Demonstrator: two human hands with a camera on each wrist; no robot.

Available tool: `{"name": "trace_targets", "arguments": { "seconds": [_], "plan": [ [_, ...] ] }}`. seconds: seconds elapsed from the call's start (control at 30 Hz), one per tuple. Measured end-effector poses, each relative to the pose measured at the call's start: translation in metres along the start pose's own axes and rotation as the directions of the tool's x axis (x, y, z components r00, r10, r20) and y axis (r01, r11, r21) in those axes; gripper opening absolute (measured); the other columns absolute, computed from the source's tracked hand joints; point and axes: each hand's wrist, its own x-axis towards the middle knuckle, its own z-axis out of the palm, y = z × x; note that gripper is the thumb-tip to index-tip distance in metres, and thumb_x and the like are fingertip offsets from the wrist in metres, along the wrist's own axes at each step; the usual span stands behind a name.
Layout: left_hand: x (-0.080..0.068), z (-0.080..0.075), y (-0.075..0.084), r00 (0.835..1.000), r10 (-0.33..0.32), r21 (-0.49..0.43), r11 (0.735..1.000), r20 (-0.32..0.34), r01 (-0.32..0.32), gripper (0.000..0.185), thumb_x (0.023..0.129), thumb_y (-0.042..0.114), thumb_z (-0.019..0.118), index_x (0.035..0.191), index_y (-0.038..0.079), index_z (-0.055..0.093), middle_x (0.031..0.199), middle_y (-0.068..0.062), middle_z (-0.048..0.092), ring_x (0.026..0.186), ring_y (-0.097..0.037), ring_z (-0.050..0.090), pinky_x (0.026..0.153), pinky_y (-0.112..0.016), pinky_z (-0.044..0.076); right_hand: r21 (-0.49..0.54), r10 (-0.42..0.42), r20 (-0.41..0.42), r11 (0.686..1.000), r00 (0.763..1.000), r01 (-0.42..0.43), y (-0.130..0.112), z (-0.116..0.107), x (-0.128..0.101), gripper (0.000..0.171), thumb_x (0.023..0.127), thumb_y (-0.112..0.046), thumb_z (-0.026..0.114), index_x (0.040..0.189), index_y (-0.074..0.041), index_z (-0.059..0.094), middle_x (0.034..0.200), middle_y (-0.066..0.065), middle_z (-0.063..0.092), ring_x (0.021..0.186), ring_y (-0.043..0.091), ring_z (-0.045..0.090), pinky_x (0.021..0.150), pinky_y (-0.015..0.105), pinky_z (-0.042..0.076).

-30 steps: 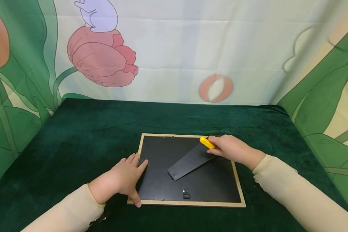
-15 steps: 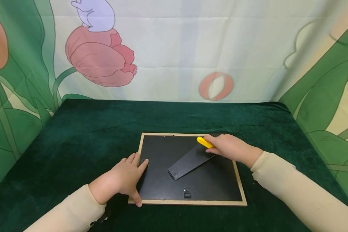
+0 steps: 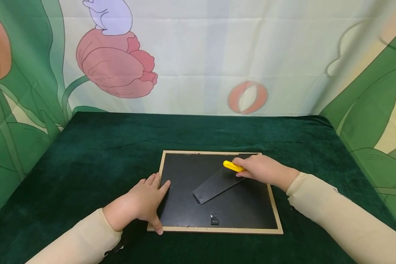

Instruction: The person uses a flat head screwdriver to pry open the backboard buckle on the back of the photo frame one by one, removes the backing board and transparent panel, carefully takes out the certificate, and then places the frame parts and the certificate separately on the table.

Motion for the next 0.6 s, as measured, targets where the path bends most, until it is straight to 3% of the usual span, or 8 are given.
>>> {"name": "trace_targets", "arguments": {
  "seconds": [0.33, 0.6],
  "plan": [
    [0.001, 0.002, 0.000, 1.000, 0.000, -0.010, 1.000, -0.007, 0.000, 0.127, 0.029, 0.069, 0.066, 0.134, 0.009, 0.025, 0.136, -0.023, 0.015, 0.122, -0.037, 0.015, 0.094, -0.051, 0.018, 0.121, 0.040, -0.032, 0.992, 0.999, -0.036, 0.010, -0.005, -0.010, 0.024, 0.081, -0.035, 0.054, 0.101, -0.023, 0.047, 0.069, -0.011, 0.046, 0.054, 0.006, 0.045, 0.051, 0.019, 0.040],
    [-0.001, 0.001, -0.001, 1.000, 0.006, -0.010, 1.000, -0.008, -0.006, 0.127, 0.029, 0.070, 0.066, 0.133, 0.009, 0.026, 0.136, -0.023, 0.016, 0.122, -0.037, 0.015, 0.094, -0.051, 0.018, 0.173, 0.050, -0.112, 0.984, 0.992, -0.030, 0.018, -0.007, -0.024, 0.025, 0.081, -0.033, 0.055, 0.100, -0.022, 0.044, 0.065, -0.010, 0.046, 0.052, 0.006, 0.043, 0.048, 0.021, 0.039]
  ]
}}
